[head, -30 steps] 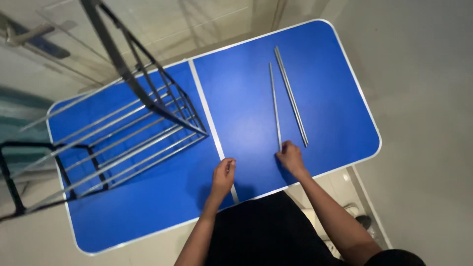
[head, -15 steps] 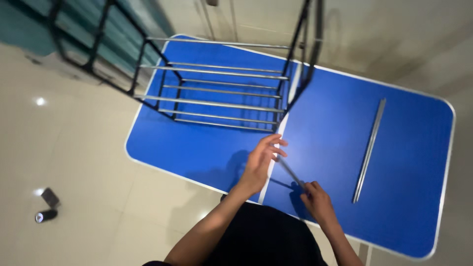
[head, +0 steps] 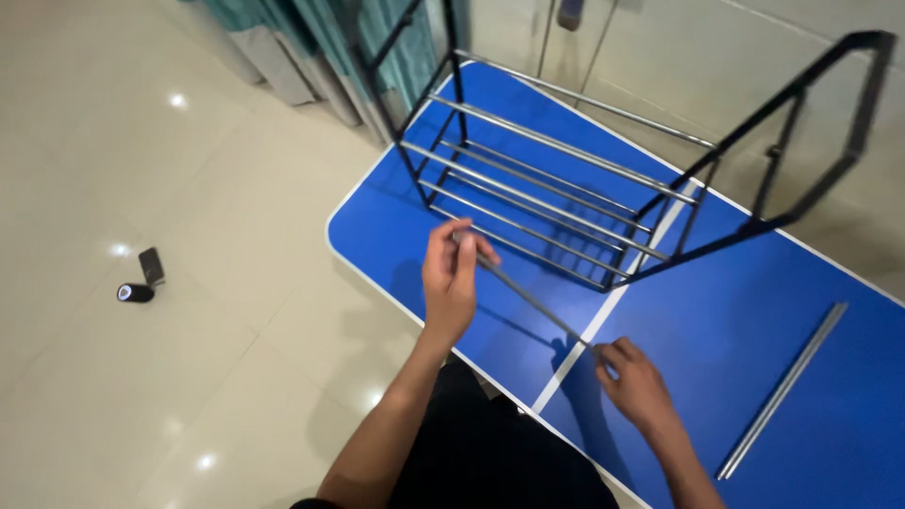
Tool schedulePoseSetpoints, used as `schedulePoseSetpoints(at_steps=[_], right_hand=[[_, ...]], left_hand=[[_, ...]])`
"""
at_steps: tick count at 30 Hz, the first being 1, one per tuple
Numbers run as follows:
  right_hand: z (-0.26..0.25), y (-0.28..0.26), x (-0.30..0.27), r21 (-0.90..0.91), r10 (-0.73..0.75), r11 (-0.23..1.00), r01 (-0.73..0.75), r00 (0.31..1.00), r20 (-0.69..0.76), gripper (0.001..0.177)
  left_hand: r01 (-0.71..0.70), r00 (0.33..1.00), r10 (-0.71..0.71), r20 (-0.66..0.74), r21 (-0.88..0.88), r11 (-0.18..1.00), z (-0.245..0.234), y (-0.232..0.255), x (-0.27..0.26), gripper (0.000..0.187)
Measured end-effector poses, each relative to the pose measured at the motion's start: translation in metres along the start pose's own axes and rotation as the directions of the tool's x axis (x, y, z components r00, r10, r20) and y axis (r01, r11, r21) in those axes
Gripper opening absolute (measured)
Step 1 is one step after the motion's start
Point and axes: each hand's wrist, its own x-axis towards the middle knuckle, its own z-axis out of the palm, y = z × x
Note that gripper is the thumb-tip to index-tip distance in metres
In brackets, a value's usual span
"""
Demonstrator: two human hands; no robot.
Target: The person assembles a metal dish rack by inserting horizontal rods into the side frames and adjusting the structure on a blue table. The rack is progressively built and repositioned until it stands upright.
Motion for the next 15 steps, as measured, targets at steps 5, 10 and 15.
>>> schedulePoseSetpoints(at_steps=[5, 10, 15], right_hand=[[-0.037, -0.045, 0.039, 0.05, -0.2, 0.972, 0.229, 0.921, -0.333, 0.015], [-0.067, -0.08, 0.063, 0.069, -0.096, 0.99, 0.126, 0.937, -0.337, 0.032], [-0.071, -0.103, 0.08, 0.062, -0.018, 0.997, 0.042, 0.939, -0.342, 0.035]], left_hand=[[-0.004, 0.997, 0.0, -0.075, -0.048, 0.999, -0.01, 0.014, 0.076, 0.035], [-0.096, 0.97, 0.104, -0.22, 0.043, 0.994, -0.024, 0.016, 0.128, 0.038], [-0.179, 0.866, 0.347, -0.361, 0.425, 0.887, -0.055, 0.022, 0.145, 0.037]])
